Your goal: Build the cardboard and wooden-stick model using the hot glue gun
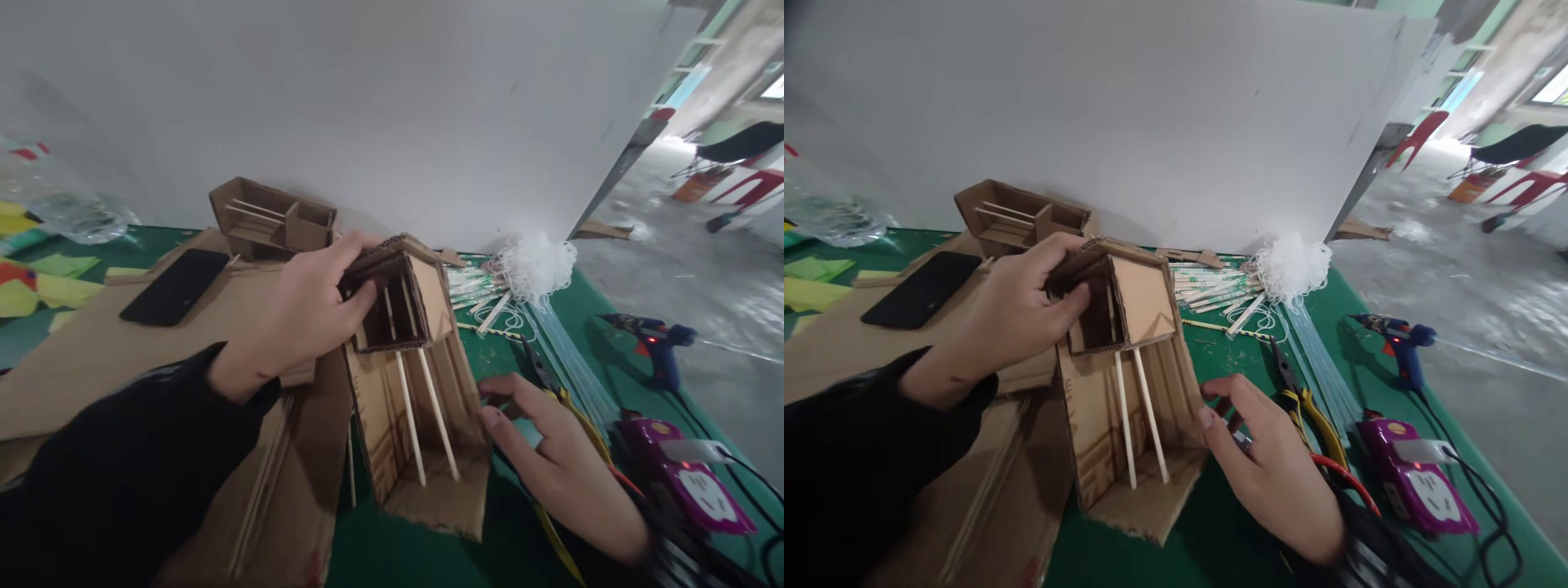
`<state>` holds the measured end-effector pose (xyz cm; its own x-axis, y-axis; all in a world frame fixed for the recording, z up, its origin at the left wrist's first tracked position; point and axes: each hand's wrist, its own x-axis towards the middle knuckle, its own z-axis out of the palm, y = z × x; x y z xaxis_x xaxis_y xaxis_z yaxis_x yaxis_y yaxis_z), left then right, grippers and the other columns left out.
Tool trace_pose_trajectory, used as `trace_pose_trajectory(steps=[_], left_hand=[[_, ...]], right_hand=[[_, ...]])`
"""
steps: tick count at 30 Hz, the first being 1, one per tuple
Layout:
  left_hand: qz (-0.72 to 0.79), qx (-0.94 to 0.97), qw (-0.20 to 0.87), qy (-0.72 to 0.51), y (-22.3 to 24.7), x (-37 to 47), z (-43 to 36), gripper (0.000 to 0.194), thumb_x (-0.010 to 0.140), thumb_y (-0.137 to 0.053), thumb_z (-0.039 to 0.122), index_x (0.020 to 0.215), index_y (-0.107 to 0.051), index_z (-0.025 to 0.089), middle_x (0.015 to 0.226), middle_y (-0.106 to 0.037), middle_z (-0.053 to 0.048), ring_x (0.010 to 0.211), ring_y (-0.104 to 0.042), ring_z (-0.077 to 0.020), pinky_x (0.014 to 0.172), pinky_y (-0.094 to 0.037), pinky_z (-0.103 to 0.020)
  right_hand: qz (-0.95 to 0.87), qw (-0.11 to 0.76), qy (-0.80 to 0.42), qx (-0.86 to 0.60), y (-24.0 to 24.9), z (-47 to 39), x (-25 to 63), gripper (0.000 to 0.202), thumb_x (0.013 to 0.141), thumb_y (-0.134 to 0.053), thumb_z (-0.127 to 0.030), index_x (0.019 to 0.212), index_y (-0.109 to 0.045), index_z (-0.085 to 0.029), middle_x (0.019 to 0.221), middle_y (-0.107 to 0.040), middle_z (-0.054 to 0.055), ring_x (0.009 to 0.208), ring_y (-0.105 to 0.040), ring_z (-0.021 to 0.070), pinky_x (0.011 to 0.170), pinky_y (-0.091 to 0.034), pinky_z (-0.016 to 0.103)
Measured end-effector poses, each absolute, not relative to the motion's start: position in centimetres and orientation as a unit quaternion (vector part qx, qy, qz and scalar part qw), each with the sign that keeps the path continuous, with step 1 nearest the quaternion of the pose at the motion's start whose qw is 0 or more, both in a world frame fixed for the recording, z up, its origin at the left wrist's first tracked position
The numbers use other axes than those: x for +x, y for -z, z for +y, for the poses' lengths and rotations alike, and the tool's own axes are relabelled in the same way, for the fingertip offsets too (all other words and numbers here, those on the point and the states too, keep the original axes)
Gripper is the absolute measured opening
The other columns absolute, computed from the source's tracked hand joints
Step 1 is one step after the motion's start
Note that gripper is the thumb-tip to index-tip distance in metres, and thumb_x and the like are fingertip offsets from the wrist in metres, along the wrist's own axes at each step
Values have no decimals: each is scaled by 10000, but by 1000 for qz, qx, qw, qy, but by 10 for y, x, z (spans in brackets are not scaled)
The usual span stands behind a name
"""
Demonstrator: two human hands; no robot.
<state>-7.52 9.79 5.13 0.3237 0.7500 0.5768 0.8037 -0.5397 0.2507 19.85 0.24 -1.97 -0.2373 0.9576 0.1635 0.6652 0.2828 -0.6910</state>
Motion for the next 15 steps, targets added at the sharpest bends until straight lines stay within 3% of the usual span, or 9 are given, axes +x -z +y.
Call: trace_pose_trajectory(steps=[5, 10, 15], left_hand=[[-507, -809, 24, 297, -51, -72, 98, 297, 914, -572, 254, 1203, -637, 272, 1065, -755, 24, 933, -712, -173, 779, -477, -241], [-503, -816, 90, 270, -55, -67, 98, 313, 903, -597, 298, 1210, -653, 282, 924, -753, 43, 758, -693, -154, 669, -426, -226], [-492, -828, 112, 244, -54, -55, 110, 365, 887, -563, 287, 1239, -649, 324, 775, -694, 40, 675, -676, -183, 751, -516, -326]], right_hand=[[-718, 262, -343, -547, 20, 10, 201, 194, 1001, -498, -379, 1137, -558, -254, 1025, -670, 33, 899, -644, 167, 728, -527, 268], [-780, 271, -338, -453, 18, 17, 201, 72, 968, -521, -202, 979, -581, -239, 908, -617, 7, 809, -599, 132, 719, -491, 243], [-793, 288, -377, -381, 35, 18, 203, 157, 957, -493, -132, 1028, -588, -235, 882, -618, 10, 795, -598, 127, 710, -480, 240]])
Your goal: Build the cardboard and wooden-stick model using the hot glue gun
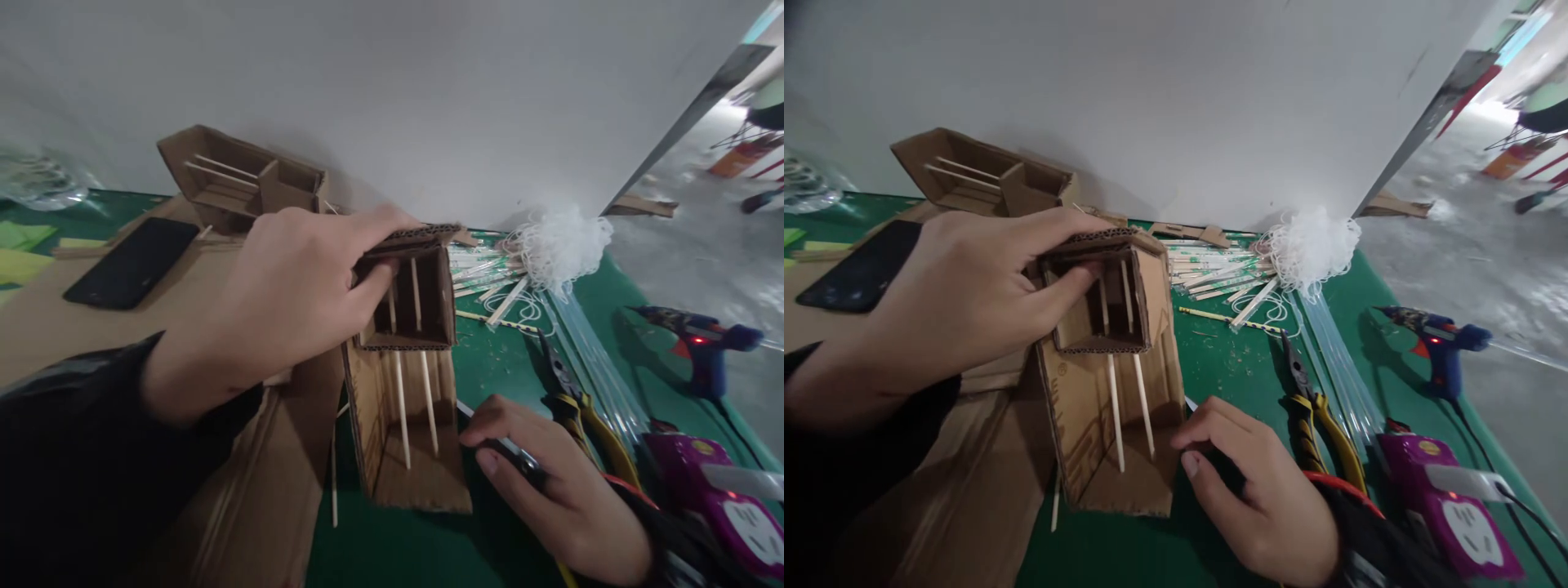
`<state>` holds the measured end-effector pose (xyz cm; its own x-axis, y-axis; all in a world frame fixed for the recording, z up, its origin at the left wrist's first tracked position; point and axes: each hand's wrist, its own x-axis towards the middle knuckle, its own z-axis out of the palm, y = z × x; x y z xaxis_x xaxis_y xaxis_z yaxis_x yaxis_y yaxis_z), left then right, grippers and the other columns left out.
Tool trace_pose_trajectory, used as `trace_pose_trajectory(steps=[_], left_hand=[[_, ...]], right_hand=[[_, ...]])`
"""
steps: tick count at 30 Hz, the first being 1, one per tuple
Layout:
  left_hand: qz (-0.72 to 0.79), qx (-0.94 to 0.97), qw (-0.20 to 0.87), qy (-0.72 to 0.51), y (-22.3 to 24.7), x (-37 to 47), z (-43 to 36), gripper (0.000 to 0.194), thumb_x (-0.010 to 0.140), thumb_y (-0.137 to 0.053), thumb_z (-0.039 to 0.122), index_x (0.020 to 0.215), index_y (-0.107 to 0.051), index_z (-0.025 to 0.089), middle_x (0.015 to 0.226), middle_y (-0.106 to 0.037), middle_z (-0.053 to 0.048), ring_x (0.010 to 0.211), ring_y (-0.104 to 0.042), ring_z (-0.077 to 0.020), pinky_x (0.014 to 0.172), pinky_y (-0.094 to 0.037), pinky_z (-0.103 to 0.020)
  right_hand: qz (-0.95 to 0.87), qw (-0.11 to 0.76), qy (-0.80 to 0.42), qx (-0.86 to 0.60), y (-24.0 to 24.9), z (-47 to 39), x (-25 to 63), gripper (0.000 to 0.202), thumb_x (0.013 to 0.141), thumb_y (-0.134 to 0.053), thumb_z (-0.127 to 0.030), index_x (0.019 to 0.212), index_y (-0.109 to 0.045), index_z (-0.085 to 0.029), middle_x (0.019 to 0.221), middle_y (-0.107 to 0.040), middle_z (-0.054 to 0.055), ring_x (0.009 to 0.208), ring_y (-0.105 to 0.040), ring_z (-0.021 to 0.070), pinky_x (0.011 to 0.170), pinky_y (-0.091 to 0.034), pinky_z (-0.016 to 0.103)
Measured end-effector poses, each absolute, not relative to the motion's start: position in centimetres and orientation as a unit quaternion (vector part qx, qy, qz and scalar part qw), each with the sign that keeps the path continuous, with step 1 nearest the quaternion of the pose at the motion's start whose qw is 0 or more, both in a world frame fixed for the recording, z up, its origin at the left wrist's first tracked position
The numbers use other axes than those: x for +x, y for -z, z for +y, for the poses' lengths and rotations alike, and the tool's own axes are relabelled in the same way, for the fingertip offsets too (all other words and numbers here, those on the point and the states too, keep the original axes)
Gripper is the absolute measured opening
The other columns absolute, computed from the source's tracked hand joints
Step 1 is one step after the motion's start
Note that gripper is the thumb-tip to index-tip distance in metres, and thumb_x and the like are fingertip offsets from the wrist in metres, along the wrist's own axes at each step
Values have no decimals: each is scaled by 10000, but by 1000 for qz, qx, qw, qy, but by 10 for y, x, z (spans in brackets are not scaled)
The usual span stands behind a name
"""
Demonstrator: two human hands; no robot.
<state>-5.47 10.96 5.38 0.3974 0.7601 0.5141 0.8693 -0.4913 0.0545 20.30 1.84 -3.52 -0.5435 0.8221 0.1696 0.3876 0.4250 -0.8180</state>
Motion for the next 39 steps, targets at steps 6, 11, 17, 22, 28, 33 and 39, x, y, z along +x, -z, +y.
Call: trace_pose_trajectory(steps=[6, 11, 17, 22, 28, 33, 39], left_hand=[[-546, -808, 54, 217, -52, -43, 119, 449, 876, -502, 400, 1297, -624, 306, 721, -562, 25, 974, -694, -296, 1023, -431, -574], [-550, -807, 109, 184, -52, -43, 123, 456, 871, -466, 406, 1296, -617, 336, 645, -515, 53, 786, -691, -215, 892, -515, -487], [-562, -801, 83, 186, -50, -44, 126, 434, 877, -518, 402, 1289, -623, 313, 687, -562, 31, 839, -697, -252, 934, -486, -496], [-571, -797, 62, 188, -50, -43, 124, 441, 892, -481, 423, 1299, -610, 315, 711, -567, 33, 918, -691, -258, 1012, -430, -528], [-545, -809, 59, 212, -50, -45, 121, 427, 893, -466, 412, 1264, -645, 300, 655, -498, 34, 875, -702, -288, 960, -439, -635], [-552, -806, 95, 192, -50, -44, 121, 451, 893, -449, 424, 1290, -625, 301, 637, -518, 38, 794, -712, -265, 889, -505, -584], [-544, -811, 129, 171, -51, -44, 124, 413, 891, -469, 405, 1261, -621, 303, 596, -466, 52, 707, -692, -216, 847, -540, -495]], right_hand=[[-783, 276, -414, -373, 46, 19, 205, 242, 926, -457, -62, 1036, -599, -224, 900, -627, 32, 791, -606, 135, 686, -485, 245], [-790, 287, -395, -370, 41, 22, 199, 255, 894, -475, -41, 1015, -621, -212, 917, -643, 43, 847, -626, 131, 740, -524, 216], [-801, 265, -381, -377, 40, 23, 196, 328, 873, -453, -18, 1062, -631, -218, 1004, -670, 67, 941, -657, 143, 798, -556, 211], [-808, 260, -379, -368, 39, 24, 197, 341, 866, -442, -16, 1061, -639, -214, 1011, -668, 71, 968, -659, 146, 838, -560, 214], [-806, 254, -384, -371, 40, 24, 195, 334, 866, -444, -17, 1051, -649, -205, 990, -656, 68, 934, -657, 138, 826, -560, 206], [-807, 252, -385, -370, 38, 24, 196, 351, 866, -445, -14, 1061, -651, -220, 1004, -658, 67, 941, -660, 143, 825, -567, 215], [-808, 262, -384, -363, 38, 25, 196, 351, 861, -456, -15, 1055, -646, -238, 1002, -668, 65, 946, -666, 159, 828, -573, 231]])
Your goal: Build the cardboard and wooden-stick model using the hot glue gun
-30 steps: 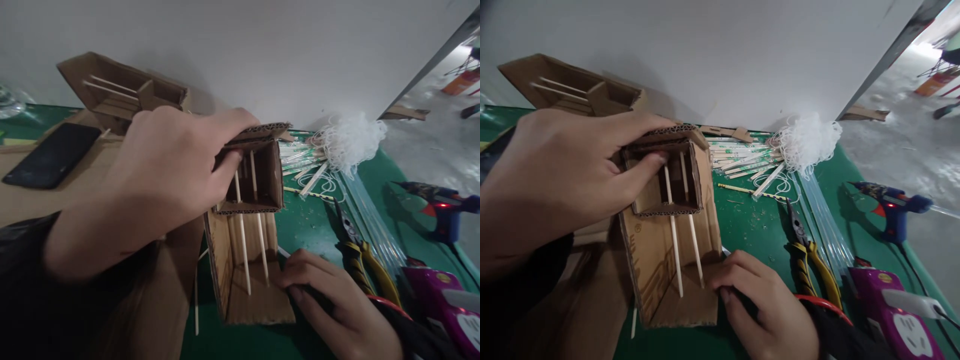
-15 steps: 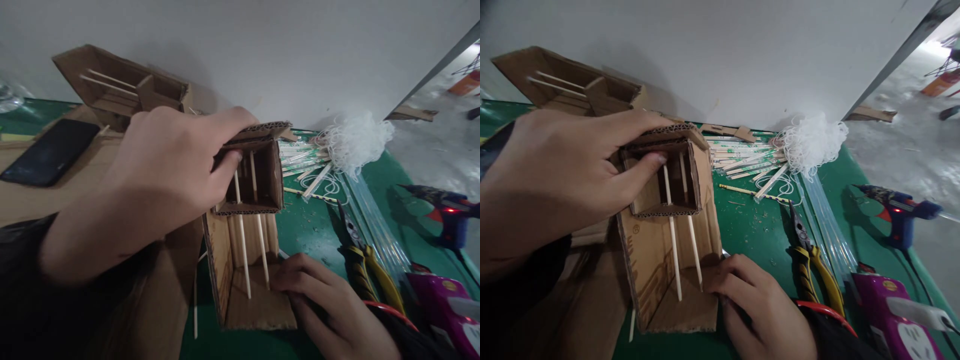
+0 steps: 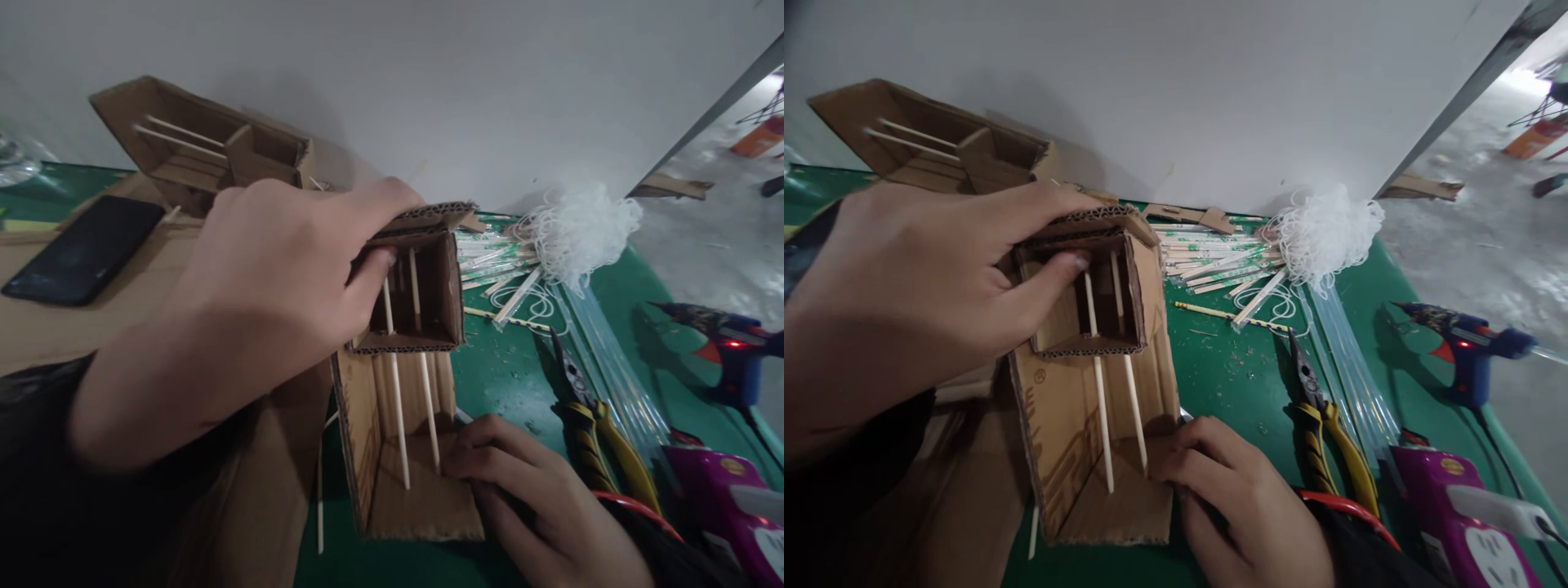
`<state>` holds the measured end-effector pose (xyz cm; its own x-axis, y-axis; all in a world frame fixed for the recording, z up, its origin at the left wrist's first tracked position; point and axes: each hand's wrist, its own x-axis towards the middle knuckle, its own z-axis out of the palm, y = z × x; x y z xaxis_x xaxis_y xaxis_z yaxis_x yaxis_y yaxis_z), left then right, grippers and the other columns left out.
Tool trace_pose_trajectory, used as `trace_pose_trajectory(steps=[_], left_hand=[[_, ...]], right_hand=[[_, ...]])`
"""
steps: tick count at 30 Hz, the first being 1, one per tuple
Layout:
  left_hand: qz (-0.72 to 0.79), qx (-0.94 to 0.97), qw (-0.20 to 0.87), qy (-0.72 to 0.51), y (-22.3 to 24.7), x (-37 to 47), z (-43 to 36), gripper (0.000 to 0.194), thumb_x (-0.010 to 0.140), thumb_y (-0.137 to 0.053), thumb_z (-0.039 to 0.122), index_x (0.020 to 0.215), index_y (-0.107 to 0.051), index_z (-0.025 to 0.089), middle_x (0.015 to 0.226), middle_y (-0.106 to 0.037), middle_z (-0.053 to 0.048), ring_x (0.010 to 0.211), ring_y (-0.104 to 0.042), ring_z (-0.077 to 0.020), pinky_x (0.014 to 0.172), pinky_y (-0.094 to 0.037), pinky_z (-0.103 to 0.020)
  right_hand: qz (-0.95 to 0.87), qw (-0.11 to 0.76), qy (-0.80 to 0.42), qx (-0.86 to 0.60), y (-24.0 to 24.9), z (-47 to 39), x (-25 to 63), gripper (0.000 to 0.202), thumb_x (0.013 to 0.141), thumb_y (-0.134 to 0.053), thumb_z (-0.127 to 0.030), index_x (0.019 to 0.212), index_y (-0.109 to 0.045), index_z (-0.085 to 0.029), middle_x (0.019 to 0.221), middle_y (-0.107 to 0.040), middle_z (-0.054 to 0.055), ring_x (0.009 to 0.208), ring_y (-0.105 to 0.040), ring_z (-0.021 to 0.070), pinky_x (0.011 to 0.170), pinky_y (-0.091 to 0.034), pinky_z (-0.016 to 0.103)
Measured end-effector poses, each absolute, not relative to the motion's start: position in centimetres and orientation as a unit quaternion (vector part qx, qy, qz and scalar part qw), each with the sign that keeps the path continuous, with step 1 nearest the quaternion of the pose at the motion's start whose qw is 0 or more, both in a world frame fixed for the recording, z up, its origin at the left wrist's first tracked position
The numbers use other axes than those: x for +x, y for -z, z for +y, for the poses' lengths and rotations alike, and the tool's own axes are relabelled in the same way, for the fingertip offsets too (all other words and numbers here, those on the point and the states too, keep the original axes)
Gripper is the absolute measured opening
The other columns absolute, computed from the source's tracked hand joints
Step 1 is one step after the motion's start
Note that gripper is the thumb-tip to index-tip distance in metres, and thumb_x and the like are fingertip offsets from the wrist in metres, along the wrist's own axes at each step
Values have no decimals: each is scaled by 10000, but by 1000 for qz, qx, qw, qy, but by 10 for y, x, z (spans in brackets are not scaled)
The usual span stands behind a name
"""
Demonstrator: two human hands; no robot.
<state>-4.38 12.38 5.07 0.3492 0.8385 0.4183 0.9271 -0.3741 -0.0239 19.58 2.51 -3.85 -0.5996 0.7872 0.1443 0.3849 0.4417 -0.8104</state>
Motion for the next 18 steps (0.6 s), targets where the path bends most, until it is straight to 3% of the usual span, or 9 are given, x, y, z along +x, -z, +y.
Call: trace_pose_trajectory(steps=[4, 11, 18], left_hand=[[-547, -808, 137, 172, -49, -45, 124, 424, 906, -453, 413, 1285, -603, 294, 635, -490, 46, 707, -675, -207, 859, -534, -498], [-550, -806, 67, 208, -48, -47, 123, 397, 899, -519, 363, 1272, -630, 287, 649, -495, -4, 844, -649, -302, 1003, -411, -601], [-559, -802, 79, 196, -48, -46, 120, 398, 919, -499, 391, 1291, -619, 314, 674, -546, -2, 782, -652, -278, 960, -443, -526]], right_hand=[[-796, 273, -388, -376, 41, 25, 194, 320, 866, -460, -24, 1061, -612, -227, 971, -683, 65, 908, -673, 165, 807, -577, 241], [-808, 256, -386, -363, 40, 25, 195, 398, 824, -442, -1, 1100, -624, -222, 1045, -674, 79, 996, -662, 156, 870, -568, 240], [-810, 235, -391, -368, 38, 24, 196, 451, 773, -455, 11, 1106, -645, -227, 1062, -666, 81, 996, -657, 176, 861, -576, 260]])
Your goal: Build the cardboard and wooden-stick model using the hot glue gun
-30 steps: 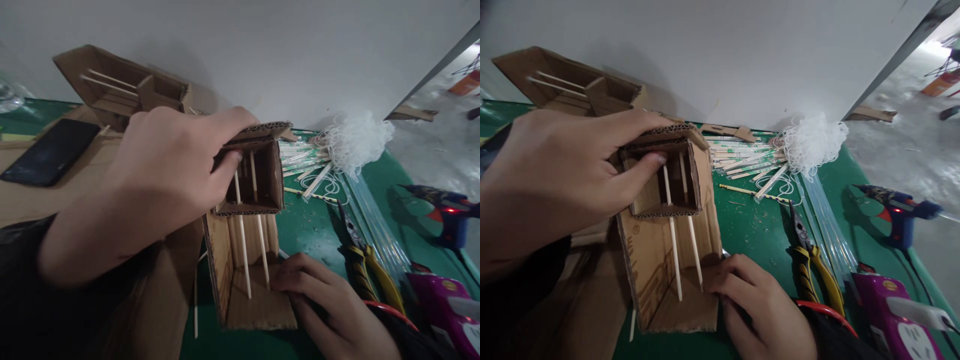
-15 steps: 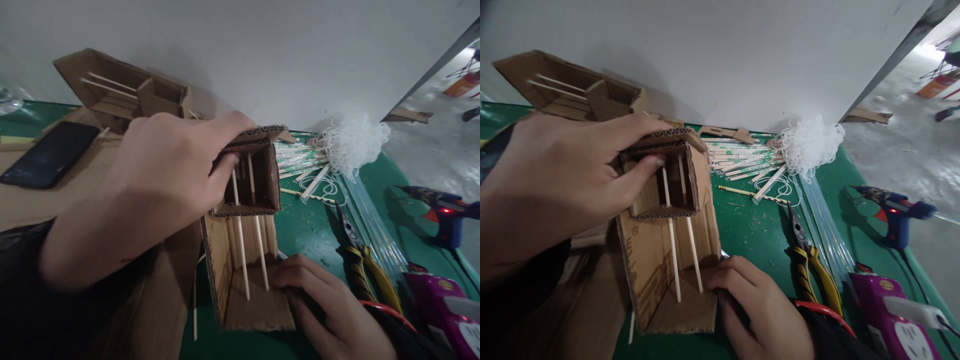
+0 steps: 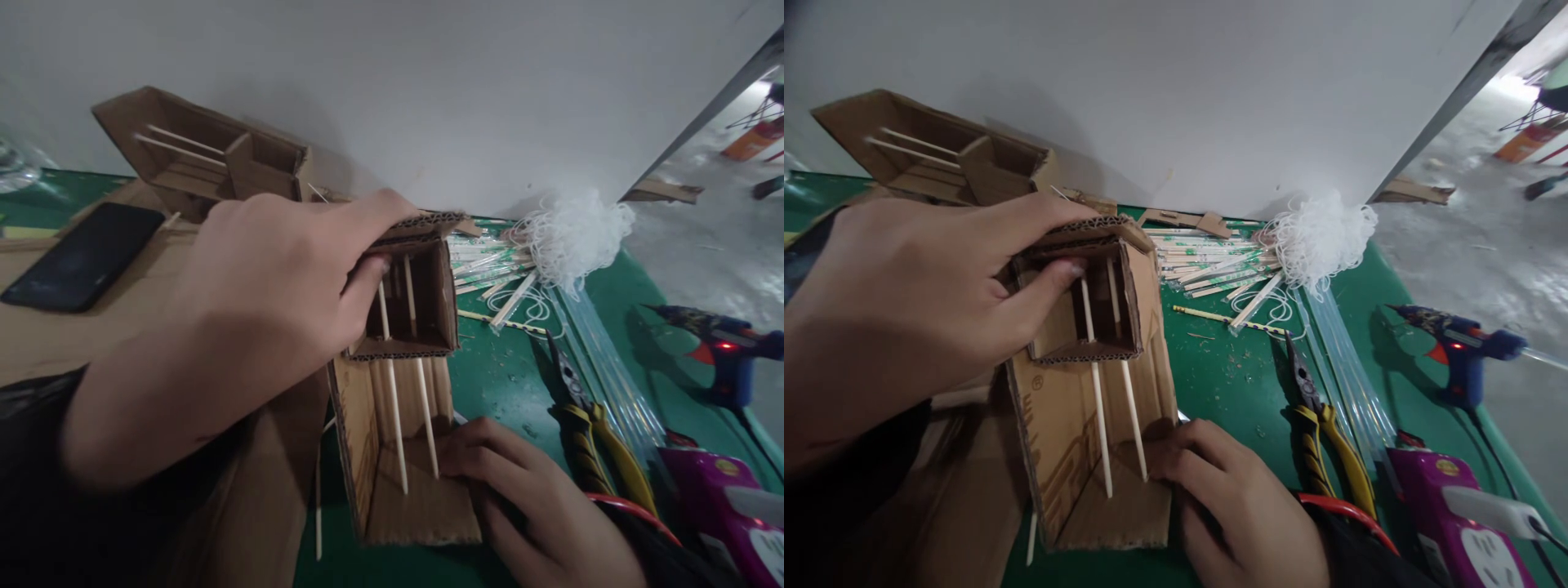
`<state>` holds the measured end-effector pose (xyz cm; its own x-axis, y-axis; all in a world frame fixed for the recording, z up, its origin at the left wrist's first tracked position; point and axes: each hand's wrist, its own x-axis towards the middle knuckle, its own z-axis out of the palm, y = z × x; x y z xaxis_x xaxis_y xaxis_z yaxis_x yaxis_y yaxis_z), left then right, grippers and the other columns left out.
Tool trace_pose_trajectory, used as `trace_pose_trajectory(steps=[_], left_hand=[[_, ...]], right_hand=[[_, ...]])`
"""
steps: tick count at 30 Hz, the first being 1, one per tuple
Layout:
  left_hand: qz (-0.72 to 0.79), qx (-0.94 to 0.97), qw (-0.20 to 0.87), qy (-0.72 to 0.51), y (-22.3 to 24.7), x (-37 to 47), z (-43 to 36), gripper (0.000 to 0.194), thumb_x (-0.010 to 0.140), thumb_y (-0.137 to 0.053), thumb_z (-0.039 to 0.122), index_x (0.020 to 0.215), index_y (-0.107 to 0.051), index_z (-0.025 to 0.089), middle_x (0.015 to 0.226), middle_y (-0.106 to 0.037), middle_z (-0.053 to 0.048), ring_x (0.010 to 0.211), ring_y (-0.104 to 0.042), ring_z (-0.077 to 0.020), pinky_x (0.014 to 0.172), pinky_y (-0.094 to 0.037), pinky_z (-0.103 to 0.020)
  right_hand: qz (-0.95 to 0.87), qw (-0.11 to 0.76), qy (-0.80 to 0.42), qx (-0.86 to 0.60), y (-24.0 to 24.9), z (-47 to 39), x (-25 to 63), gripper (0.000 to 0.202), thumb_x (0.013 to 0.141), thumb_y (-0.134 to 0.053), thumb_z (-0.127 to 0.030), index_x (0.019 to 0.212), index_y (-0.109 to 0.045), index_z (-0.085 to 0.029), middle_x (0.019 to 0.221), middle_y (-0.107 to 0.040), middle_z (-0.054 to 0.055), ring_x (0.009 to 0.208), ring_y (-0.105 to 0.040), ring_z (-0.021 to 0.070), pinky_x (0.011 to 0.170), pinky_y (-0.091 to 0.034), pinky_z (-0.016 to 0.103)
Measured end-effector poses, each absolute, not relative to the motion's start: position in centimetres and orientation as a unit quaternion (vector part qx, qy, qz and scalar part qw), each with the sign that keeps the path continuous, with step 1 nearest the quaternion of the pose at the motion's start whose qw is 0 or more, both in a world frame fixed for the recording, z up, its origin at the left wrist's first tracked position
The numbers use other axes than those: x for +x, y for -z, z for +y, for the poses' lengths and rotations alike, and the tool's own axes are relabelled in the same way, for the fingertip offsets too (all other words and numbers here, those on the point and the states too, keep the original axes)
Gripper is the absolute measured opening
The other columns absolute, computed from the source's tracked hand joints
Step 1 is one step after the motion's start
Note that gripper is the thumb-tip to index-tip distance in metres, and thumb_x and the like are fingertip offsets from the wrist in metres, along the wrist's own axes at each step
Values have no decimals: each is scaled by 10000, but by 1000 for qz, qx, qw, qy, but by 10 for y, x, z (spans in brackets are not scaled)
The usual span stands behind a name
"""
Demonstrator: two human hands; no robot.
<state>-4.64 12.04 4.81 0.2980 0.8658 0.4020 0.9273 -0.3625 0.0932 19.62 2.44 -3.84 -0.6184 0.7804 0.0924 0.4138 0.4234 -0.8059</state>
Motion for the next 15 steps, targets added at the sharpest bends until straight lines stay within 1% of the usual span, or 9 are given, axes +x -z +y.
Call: trace_pose_trajectory(steps=[3, 6, 10, 13, 15], left_hand=[[-559, -801, 80, 198, -48, -47, 120, 407, 923, -504, 405, 1312, -603, 337, 682, -555, -7, 769, -654, -290, 946, -444, -536], [-558, -803, 83, 191, -47, -47, 120, 412, 933, -487, 410, 1322, -596, 327, 693, -559, -12, 786, -658, -300, 950, -441, -545], [-561, -801, 87, 189, -47, -46, 120, 404, 944, -481, 395, 1320, -603, 314, 689, -564, -12, 784, -663, -294, 949, -448, -553], [-557, -803, 107, 185, -47, -46, 121, 411, 916, -513, 376, 1311, -609, 316, 689, -582, -15, 713, -663, -284, 872, -500, -550], [-553, -804, 114, 186, -48, -46, 121, 408, 901, -524, 364, 1293, -622, 306, 673, -577, -19, 680, -660, -283, 820, -524, -555]], right_hand=[[-815, 228, -390, -362, 39, 25, 197, 447, 768, -455, 4, 1104, -641, -225, 1062, -658, 81, 1008, -652, 179, 873, -572, 266], [-822, 217, -387, -355, 40, 26, 198, 438, 769, -456, 5, 1100, -633, -221, 1079, -654, 81, 1038, -645, 174, 891, -561, 254], [-826, 229, -379, -349, 43, 26, 200, 412, 781, -450, 4, 1083, -623, -216, 1059, -652, 74, 995, -652, 165, 854, -560, 243], [-821, 236, -379, -355, 43, 25, 200, 387, 803, -446, -1, 1075, -613, -218, 1032, -658, 67, 973, -658, 158, 844, -557, 239], [-811, 240, -390, -365, 41, 24, 199, 388, 831, -443, -6, 1121, -588, -218, 1041, -669, 66, 985, -661, 150, 859, -551, 231]])
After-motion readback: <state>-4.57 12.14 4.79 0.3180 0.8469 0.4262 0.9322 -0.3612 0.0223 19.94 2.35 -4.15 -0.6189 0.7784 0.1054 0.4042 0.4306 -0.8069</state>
